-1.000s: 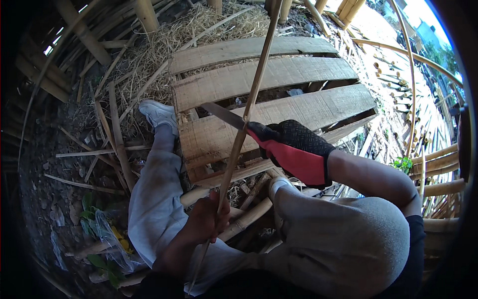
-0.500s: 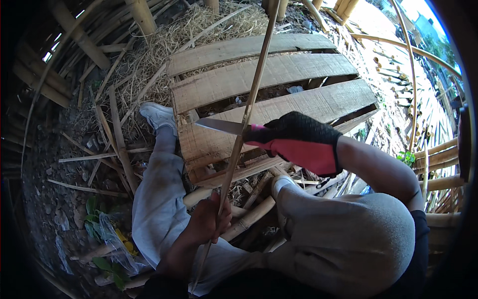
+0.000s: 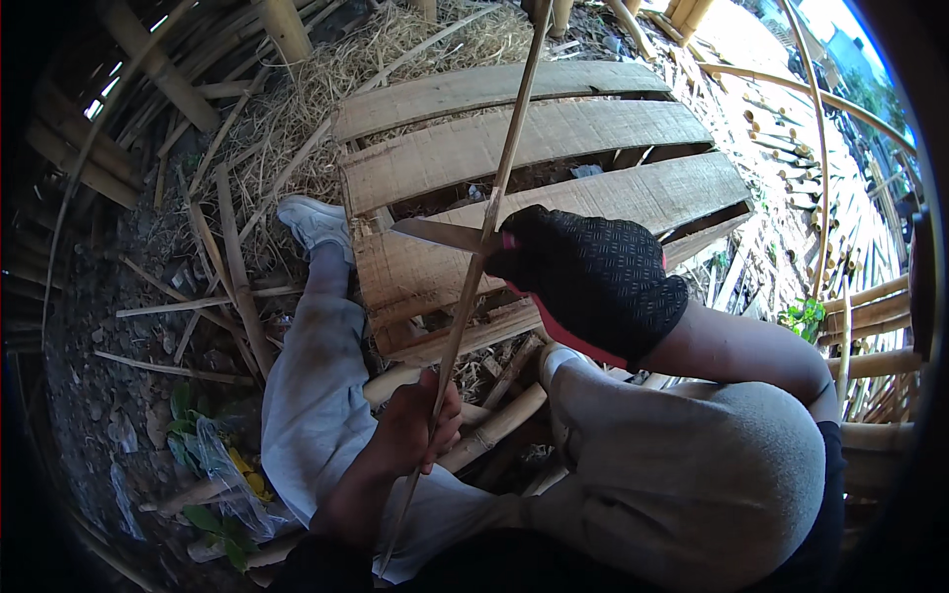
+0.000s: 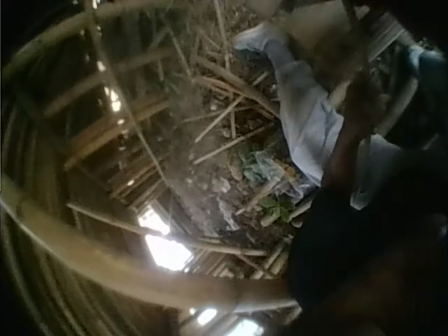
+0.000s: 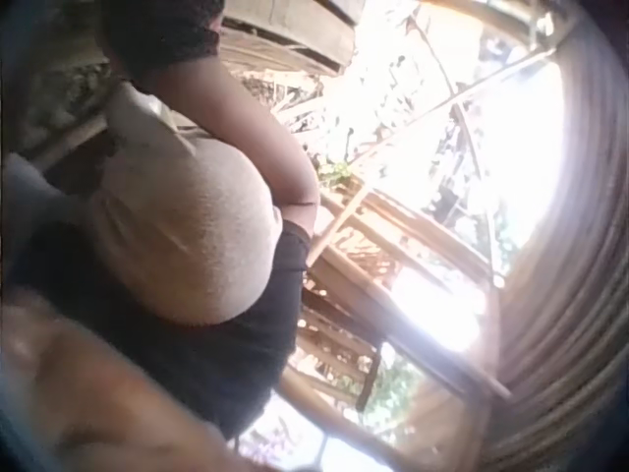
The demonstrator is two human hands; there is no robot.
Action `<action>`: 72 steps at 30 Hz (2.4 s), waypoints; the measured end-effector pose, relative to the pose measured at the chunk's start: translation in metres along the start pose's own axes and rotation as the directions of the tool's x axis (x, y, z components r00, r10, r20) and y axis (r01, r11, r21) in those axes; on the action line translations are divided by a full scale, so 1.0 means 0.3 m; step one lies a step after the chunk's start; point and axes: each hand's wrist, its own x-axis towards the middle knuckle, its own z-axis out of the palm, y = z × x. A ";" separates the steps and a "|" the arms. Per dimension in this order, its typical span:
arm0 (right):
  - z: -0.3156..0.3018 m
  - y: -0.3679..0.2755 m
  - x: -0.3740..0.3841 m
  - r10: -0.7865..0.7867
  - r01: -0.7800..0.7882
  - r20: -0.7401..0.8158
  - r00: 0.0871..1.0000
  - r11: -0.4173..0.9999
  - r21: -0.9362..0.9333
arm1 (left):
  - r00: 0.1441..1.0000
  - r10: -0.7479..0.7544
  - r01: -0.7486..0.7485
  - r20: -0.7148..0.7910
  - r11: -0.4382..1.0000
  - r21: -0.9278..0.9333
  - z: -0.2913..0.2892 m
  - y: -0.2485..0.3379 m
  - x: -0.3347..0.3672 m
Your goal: The person sits on the ground and uses a knife to shave and smooth a long bamboo stick. They hold the stick with the left hand and repeatedly scrape along its length with the knife in the right hand, removing thin strips of material.
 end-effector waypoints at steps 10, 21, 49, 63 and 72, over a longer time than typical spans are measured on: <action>-0.037 -0.045 0.022 -0.201 0.175 0.001 0.980 0.855 -0.489 | 1.000 -0.017 0.018 0.027 0.999 -0.037 0.003 0.007 0.003; -0.073 -0.005 0.069 -0.070 0.094 0.292 0.954 0.993 -0.067 | 0.999 -0.033 0.034 0.008 0.993 -0.114 -0.001 0.012 -0.012; -0.038 0.030 0.003 -0.047 -0.027 0.287 0.957 0.968 0.249 | 1.000 0.026 -0.026 0.009 0.998 -0.058 -0.021 -0.018 -0.003; -0.072 -0.020 0.031 0.218 -0.248 0.131 0.967 0.699 0.671 | 0.991 0.000 0.027 0.135 0.981 -0.193 -0.008 -0.002 0.003; 0.002 0.109 0.022 -0.143 0.130 0.030 0.989 0.956 0.264 | 0.881 -0.015 0.249 0.472 0.864 -0.438 0.039 -0.031 0.005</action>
